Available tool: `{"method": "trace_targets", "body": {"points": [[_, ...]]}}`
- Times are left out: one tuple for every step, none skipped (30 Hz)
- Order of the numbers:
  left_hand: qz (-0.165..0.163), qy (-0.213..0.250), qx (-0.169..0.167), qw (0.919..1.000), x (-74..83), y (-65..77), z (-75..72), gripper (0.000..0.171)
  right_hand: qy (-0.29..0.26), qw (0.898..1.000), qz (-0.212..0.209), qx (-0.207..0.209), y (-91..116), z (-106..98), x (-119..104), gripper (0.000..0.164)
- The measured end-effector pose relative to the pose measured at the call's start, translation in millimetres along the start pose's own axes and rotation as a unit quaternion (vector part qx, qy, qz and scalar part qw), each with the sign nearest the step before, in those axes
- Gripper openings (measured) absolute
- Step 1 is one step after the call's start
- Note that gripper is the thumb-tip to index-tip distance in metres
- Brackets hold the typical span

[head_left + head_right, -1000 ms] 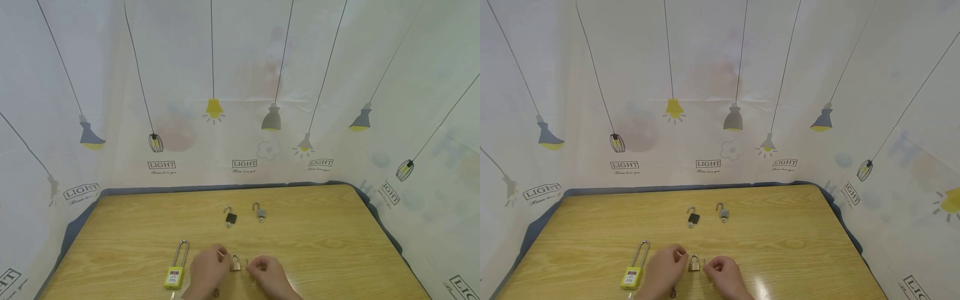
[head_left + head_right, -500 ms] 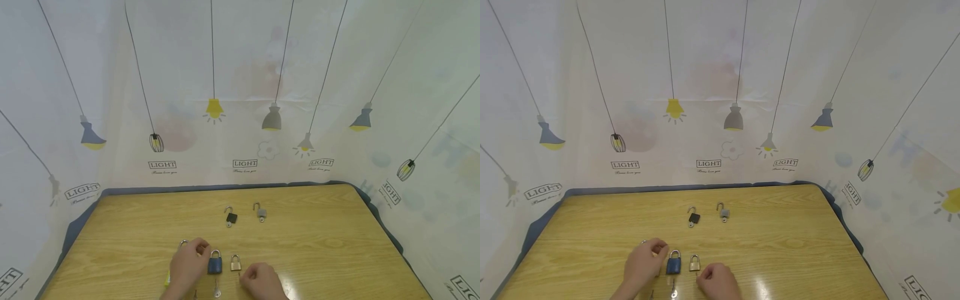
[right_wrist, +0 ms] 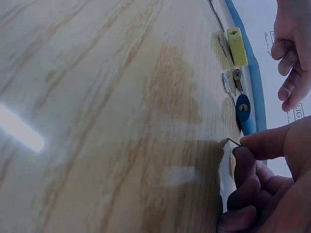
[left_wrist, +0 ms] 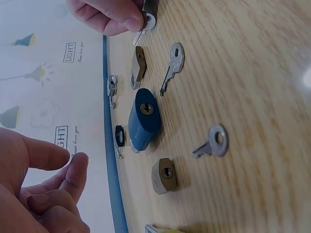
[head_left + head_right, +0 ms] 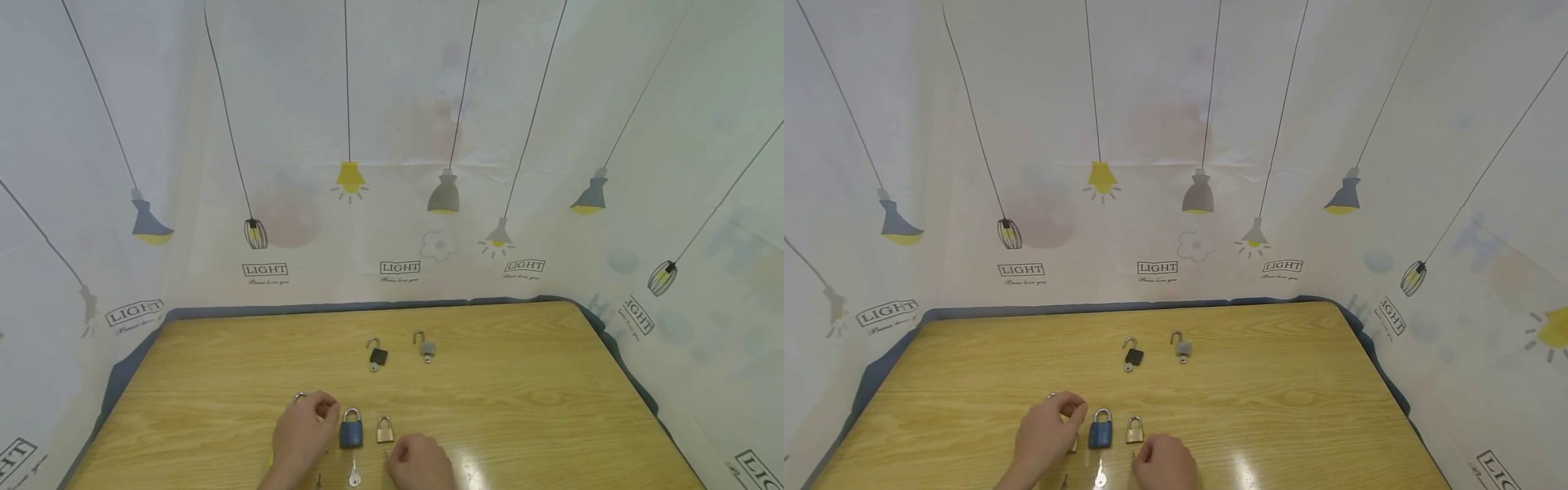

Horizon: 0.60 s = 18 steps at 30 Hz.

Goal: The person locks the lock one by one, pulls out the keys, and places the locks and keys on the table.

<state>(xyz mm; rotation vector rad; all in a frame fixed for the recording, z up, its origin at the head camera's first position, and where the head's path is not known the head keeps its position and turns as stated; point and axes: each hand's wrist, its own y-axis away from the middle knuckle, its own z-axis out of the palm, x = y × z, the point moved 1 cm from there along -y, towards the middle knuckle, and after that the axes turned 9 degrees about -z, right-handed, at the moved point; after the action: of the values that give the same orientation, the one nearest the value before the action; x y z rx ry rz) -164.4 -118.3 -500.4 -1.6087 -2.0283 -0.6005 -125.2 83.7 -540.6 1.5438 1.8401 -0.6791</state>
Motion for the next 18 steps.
{"method": "trace_targets", "body": {"points": [[0.0, 0.001, -0.001, 1.0, -0.3, -0.2, 0.1, 0.01, 0.005, 1.0, -0.002, 0.004, -0.3, 0.6, 0.5, 0.014], [0.0, 0.001, 0.0, 1.0, -0.6, -0.4, 0.1, 0.01, 0.01, 1.0, -0.005, 0.007, -0.6, 1.3, 1.5, 0.015], [0.0, 0.002, 0.0, 1.0, -0.7, -0.6, 0.1, 0.01, 0.016, 1.0, -0.007, 0.011, -1.0, 2.4, 2.6, 0.015], [-0.001, 0.004, 0.0, 1.0, -0.9, -0.7, 0.2, 0.01, 0.024, 1.0, -0.007, 0.011, -1.4, 3.8, 3.9, 0.016], [-0.001, 0.005, 0.0, 1.0, -1.0, -0.7, 0.3, 0.01, 0.029, 1.0, -0.006, 0.01, -1.8, 5.2, 5.2, 0.017], [-0.002, 0.006, -0.001, 1.0, -1.1, -0.9, 0.5, 0.009, 0.035, 0.999, -0.006, 0.009, -2.4, 6.7, 6.6, 0.018], [-0.003, 0.006, 0.0, 1.0, -1.4, -1.0, 0.6, 0.009, 0.043, 0.999, -0.005, 0.008, -2.9, 8.2, 7.7, 0.019], [-0.004, 0.006, 0.0, 1.0, -1.6, -1.2, 0.9, 0.008, 0.049, 0.999, -0.004, 0.006, -3.3, 9.5, 8.5, 0.019], [-0.005, 0.006, -0.001, 1.0, -1.9, -1.3, 1.2, 0.008, 0.054, 0.999, -0.003, 0.004, -3.6, 10.5, 8.9, 0.02], [-0.006, 0.006, -0.002, 1.0, -2.0, -1.4, 1.5, 0.008, 0.057, 0.998, -0.003, 0.003, -3.7, 11.0, 8.9, 0.02], [-0.006, 0.006, -0.003, 1.0, -2.1, -1.5, 1.7, 0.007, 0.06, 0.998, -0.003, 0.002, -3.7, 11.3, 8.6, 0.02], [-0.006, 0.005, -0.003, 1.0, -2.2, -1.5, 1.8, 0.007, 0.065, 0.998, -0.004, 0.002, -3.8, 11.4, 8.1, 0.02], [-0.007, 0.005, -0.004, 1.0, -2.3, -1.5, 1.9, 0.007, 0.067, 0.998, -0.006, 0.003, -3.7, 11.1, 7.3, 0.02], [-0.007, 0.005, -0.004, 0.9999, -2.4, -1.5, 1.9, 0.007, 0.07, 0.998, -0.007, 0.003, -3.6, 10.6, 6.4, 0.021], [-0.007, 0.006, -0.005, 0.9999, -2.3, -1.5, 2.0, 0.007, 0.075, 0.997, -0.008, 0.003, -3.6, 10.3, 5.5, 0.021], [-0.007, 0.005, -0.005, 0.9999, -2.2, -1.5, 1.9, 0.007, 0.079, 0.997, -0.009, 0.004, -3.6, 10.0, 4.6, 0.021], [-0.008, 0.005, -0.005, 0.9999, -2.2, -1.5, 1.9, 0.007, 0.086, 0.996, -0.01, 0.004, -3.7, 9.8, 3.9, 0.021], [-0.008, 0.005, -0.005, 0.9999, -2.2, -1.6, 1.9, 0.007, 0.091, 0.996, -0.012, 0.006, -3.7, 9.7, 3.3, 0.022]]}}
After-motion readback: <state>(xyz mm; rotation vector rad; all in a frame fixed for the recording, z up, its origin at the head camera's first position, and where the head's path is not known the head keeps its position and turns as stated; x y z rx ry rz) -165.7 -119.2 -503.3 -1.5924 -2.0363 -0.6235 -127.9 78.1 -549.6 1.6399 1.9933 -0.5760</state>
